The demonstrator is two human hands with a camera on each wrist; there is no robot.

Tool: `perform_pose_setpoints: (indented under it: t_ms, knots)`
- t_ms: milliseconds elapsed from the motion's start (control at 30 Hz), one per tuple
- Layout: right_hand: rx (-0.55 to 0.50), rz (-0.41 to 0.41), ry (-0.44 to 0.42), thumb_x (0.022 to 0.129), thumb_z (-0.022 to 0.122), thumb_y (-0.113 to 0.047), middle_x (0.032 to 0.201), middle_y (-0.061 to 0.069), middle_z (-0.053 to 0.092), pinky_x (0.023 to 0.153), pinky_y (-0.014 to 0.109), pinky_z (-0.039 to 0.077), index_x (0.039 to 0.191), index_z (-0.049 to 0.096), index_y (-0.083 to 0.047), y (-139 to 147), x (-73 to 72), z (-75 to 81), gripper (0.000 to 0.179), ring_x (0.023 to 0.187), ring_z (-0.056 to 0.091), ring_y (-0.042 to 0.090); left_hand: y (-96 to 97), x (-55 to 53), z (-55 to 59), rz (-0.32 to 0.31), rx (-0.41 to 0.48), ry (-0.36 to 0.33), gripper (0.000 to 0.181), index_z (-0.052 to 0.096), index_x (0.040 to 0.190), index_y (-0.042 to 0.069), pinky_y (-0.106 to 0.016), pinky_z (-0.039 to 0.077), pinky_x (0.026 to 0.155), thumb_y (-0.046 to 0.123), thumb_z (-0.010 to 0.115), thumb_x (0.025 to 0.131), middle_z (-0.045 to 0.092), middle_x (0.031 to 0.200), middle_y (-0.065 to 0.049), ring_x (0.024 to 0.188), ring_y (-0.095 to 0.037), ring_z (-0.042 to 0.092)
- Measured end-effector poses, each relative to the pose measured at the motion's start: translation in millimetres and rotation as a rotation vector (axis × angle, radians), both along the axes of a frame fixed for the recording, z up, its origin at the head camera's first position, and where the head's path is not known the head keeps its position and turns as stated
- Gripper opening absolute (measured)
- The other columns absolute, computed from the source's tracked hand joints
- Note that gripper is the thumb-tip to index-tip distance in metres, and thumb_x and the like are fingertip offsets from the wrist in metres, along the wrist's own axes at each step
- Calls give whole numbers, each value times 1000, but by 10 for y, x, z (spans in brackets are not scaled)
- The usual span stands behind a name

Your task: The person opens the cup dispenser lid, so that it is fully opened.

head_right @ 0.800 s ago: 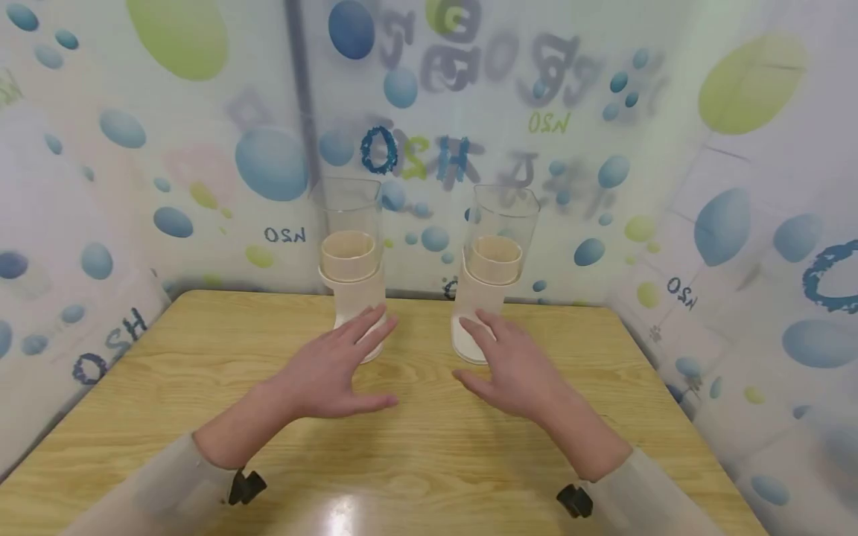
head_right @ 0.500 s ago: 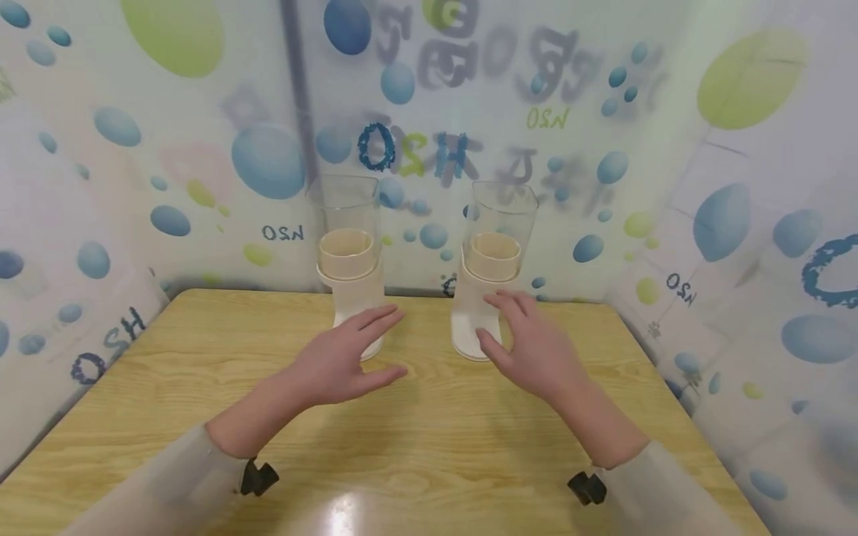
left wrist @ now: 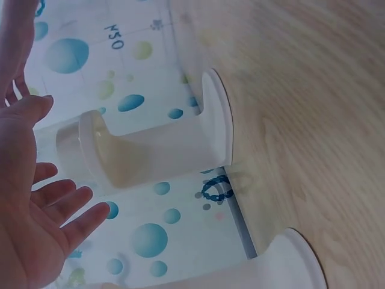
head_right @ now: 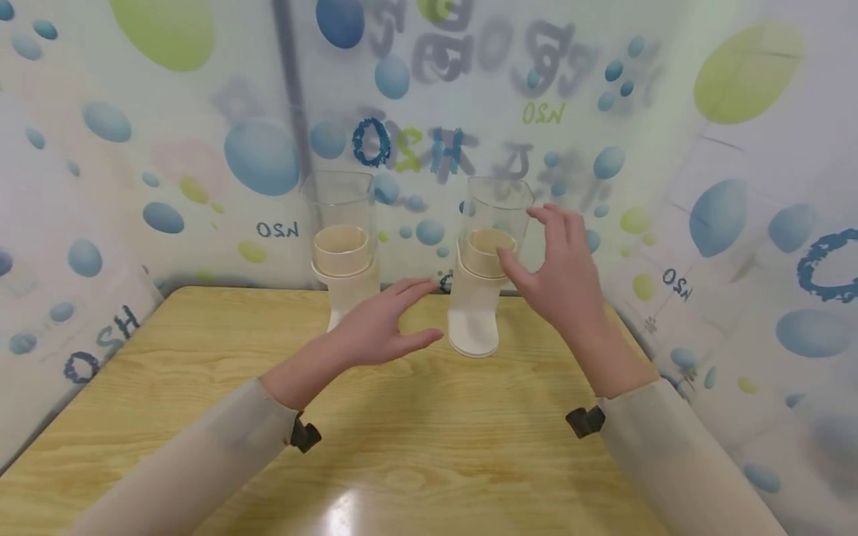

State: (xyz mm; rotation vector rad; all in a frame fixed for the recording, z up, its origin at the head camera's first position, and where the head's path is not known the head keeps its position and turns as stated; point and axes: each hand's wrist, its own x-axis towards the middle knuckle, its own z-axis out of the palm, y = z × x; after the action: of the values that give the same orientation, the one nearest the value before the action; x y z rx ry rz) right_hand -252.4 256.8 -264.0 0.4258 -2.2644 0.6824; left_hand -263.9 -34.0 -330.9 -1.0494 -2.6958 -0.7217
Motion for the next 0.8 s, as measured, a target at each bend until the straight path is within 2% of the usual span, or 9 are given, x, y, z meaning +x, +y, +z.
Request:
perform_pose_setpoints:
  t_ms: [167,333,533,600,800]
  knots:
    - [-1,-24,-97,99,78,-39,167,26,37,112,73,44,161,47,-5,-68,-191,171,78,153,38,47,179,-233,56,-7,32,-76,85,37,172,14,-53,52,118,53,72,105,44,173,-12,153,-32,53]
    - [18,-29,-168,99,79,-43,172,26,31,114,77,42,163,47,-8,-143,-371,236,79,156,37,52,353,-497,94,6,85,-176,93,26,175,13,-52,42,128,56,70,105,34,178,-15,161,-33,42]
    - [26,-37,-201,99,79,-47,171,24,36,116,74,43,162,51,-10,-185,-512,209,77,156,38,53,528,-777,115,48,176,-266,107,14,178,14,-54,35,132,61,72,101,23,182,-14,167,-32,30]
    - [10,-34,-219,100,77,-47,170,23,36,117,72,44,162,51,-11,-196,-530,193,76,153,42,53,576,-844,119,64,212,-299,113,10,178,16,-55,34,133,64,74,98,19,184,-12,169,-32,27]
    - [-101,-10,-207,102,76,-43,166,21,37,118,64,47,157,55,-9,-216,-577,106,68,140,55,49,744,-1001,90,45,347,-344,127,7,178,17,-57,34,132,63,85,89,18,185,-8,169,-30,25]
